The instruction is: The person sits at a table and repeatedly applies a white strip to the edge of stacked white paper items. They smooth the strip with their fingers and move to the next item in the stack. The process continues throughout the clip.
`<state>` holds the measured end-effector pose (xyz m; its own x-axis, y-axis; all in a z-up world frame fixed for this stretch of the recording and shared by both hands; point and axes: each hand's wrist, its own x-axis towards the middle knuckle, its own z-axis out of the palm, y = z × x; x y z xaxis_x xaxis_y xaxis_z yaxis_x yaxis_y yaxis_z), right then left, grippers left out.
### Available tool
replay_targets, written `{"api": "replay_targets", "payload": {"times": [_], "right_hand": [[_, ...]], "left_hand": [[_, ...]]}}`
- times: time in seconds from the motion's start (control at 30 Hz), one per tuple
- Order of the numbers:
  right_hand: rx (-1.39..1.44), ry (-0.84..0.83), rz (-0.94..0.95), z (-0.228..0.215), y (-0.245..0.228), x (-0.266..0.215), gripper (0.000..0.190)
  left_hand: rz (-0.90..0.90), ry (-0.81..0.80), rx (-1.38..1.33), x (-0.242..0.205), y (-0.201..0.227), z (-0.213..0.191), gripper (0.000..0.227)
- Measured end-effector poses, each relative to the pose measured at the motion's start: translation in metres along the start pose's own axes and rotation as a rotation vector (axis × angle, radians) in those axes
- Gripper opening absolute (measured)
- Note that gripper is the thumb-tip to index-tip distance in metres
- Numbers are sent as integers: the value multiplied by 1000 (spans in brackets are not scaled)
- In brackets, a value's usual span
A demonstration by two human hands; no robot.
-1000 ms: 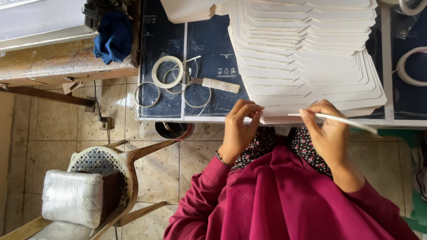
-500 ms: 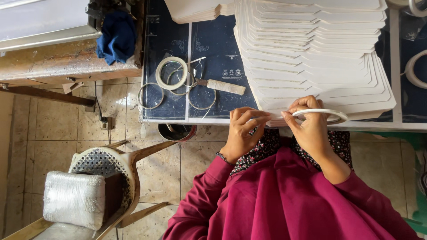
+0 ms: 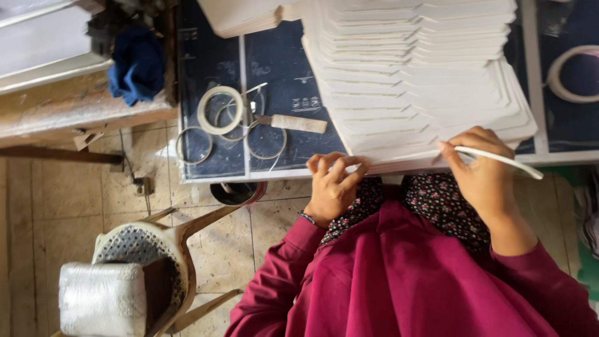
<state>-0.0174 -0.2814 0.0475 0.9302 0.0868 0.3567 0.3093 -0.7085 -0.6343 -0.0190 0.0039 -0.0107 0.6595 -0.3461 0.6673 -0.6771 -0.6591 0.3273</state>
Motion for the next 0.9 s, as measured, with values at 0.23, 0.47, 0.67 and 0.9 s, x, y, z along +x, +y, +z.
{"api": "replay_targets", "payload": {"times": [0.23,0.47,0.67,0.9], "right_hand": [[67,51,22,-2,21,-2,22],[25,55,19,7,27,-4,32],[-48,49,-61,4,25,-7,30],[-137,70,-338,-18,16,1,27]], "left_hand": [[-9,20,12,2,4,3,40],[-92,-34,57,12,28,16,35],[-55,-269,180,31,72,53,52],[-70,-298,56,15,77,33,43]]}}
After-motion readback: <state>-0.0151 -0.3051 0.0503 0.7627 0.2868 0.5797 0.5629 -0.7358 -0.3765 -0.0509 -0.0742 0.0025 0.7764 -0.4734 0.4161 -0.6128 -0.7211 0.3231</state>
